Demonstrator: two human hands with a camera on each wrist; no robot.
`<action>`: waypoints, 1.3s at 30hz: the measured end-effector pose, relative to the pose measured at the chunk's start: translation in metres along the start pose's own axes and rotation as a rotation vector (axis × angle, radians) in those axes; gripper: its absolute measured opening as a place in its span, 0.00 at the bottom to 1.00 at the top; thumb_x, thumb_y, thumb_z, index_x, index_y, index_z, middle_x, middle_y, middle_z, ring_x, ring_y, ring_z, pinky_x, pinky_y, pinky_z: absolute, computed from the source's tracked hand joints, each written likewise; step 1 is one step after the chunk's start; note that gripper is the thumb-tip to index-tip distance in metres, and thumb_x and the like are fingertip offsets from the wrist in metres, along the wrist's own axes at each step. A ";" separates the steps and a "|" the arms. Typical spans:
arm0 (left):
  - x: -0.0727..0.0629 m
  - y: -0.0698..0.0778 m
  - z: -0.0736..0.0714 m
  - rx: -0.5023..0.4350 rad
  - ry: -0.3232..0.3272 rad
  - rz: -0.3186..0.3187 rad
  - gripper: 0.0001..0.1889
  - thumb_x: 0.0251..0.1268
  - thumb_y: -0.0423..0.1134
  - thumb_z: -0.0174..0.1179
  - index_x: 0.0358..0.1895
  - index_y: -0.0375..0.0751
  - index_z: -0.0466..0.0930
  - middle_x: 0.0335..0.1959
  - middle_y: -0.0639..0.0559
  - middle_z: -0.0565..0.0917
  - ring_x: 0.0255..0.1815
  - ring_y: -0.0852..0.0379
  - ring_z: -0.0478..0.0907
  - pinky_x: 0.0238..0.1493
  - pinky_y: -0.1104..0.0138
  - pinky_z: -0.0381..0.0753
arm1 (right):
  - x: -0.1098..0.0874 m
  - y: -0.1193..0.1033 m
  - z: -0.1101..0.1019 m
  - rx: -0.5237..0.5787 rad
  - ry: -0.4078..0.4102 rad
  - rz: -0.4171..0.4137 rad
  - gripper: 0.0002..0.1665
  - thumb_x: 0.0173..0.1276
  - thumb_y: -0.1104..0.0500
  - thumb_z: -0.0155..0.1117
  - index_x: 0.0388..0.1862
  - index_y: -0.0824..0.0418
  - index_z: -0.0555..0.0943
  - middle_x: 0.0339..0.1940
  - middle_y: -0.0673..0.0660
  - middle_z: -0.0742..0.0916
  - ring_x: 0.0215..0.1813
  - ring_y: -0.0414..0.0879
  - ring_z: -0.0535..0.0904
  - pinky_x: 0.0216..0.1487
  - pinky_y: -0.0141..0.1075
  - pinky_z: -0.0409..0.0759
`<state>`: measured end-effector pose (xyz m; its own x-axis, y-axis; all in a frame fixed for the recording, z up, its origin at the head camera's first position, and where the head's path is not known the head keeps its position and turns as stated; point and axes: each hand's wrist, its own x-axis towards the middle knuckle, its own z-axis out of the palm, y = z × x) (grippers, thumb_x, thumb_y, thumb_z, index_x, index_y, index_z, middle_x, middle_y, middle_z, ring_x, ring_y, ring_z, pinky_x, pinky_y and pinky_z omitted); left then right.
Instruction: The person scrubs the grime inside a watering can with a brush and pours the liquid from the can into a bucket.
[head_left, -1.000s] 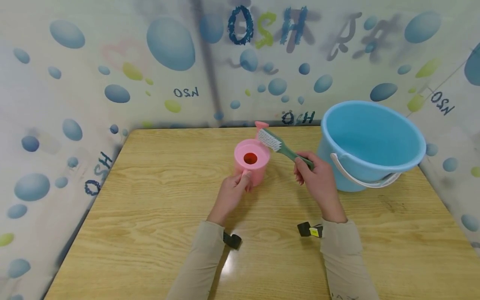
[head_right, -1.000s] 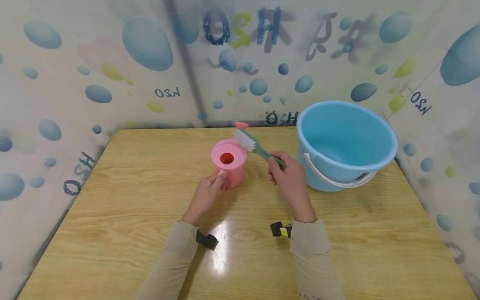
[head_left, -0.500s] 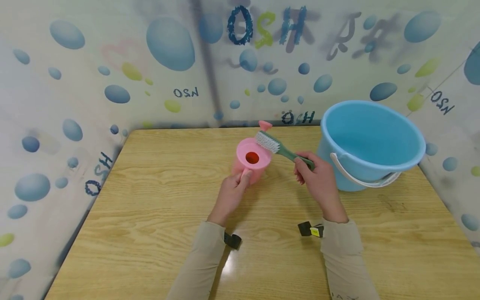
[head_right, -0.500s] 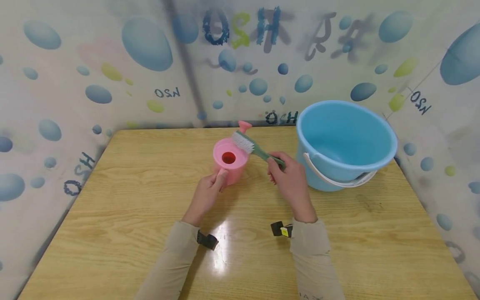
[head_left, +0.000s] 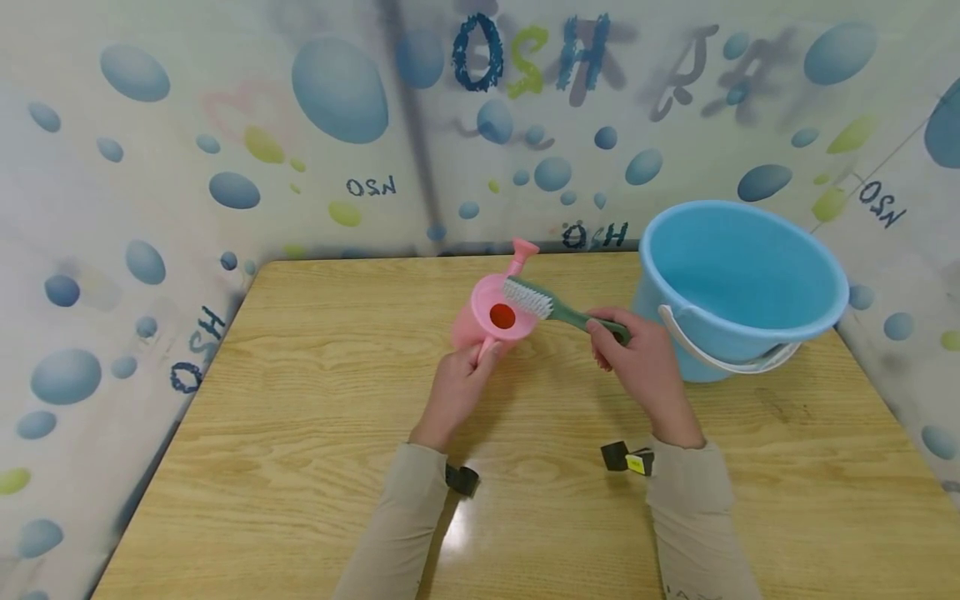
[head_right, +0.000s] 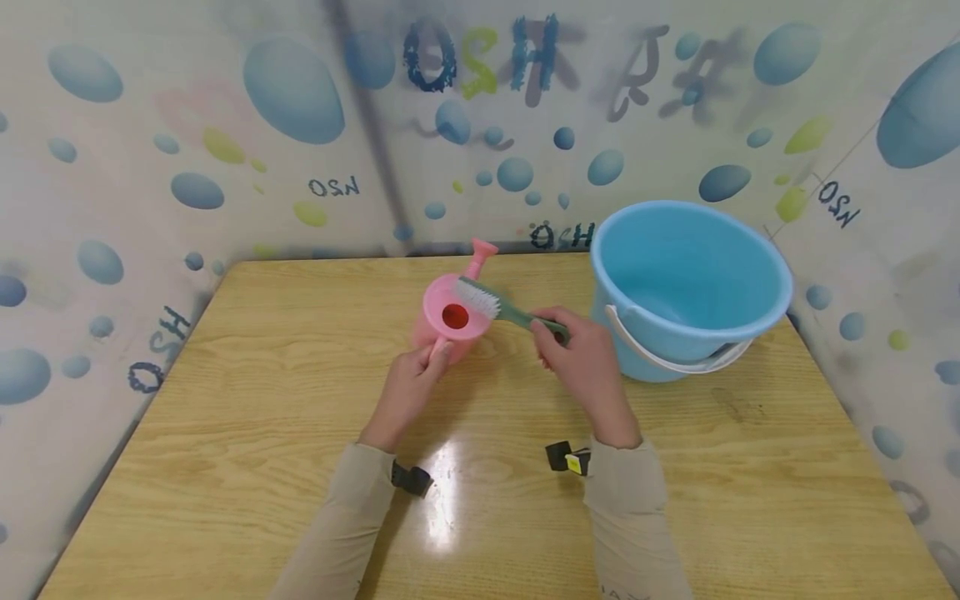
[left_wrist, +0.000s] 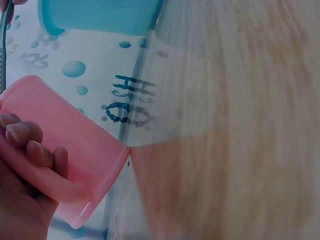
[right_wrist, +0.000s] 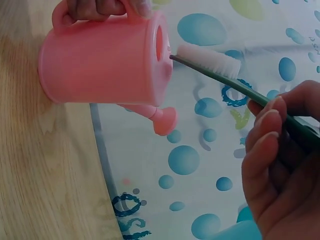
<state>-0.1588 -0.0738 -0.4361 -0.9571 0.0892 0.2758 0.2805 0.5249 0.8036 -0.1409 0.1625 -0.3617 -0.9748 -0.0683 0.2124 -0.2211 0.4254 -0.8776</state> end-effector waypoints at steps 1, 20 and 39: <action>0.000 0.000 0.000 0.005 -0.001 0.004 0.25 0.62 0.54 0.50 0.12 0.45 0.59 0.10 0.58 0.58 0.12 0.63 0.54 0.14 0.70 0.51 | 0.000 0.000 0.000 -0.013 -0.005 -0.005 0.18 0.64 0.45 0.52 0.45 0.55 0.78 0.19 0.56 0.77 0.20 0.49 0.71 0.21 0.37 0.68; 0.002 -0.002 -0.003 0.043 0.017 0.063 0.27 0.61 0.60 0.45 0.12 0.46 0.58 0.10 0.60 0.57 0.12 0.65 0.53 0.13 0.70 0.52 | -0.002 -0.003 -0.002 -0.208 -0.001 -0.088 0.19 0.62 0.42 0.54 0.44 0.51 0.81 0.21 0.51 0.80 0.19 0.45 0.69 0.20 0.37 0.66; 0.002 -0.003 -0.002 0.082 -0.035 0.092 0.25 0.64 0.56 0.45 0.12 0.46 0.59 0.10 0.60 0.58 0.11 0.65 0.54 0.13 0.71 0.55 | -0.001 -0.011 0.010 -0.009 0.039 -0.052 0.18 0.61 0.40 0.54 0.42 0.48 0.81 0.17 0.52 0.77 0.19 0.46 0.72 0.19 0.36 0.70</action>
<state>-0.1612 -0.0770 -0.4365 -0.9299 0.1690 0.3267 0.3618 0.5805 0.7295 -0.1377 0.1487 -0.3567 -0.9600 -0.0556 0.2745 -0.2711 0.4307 -0.8608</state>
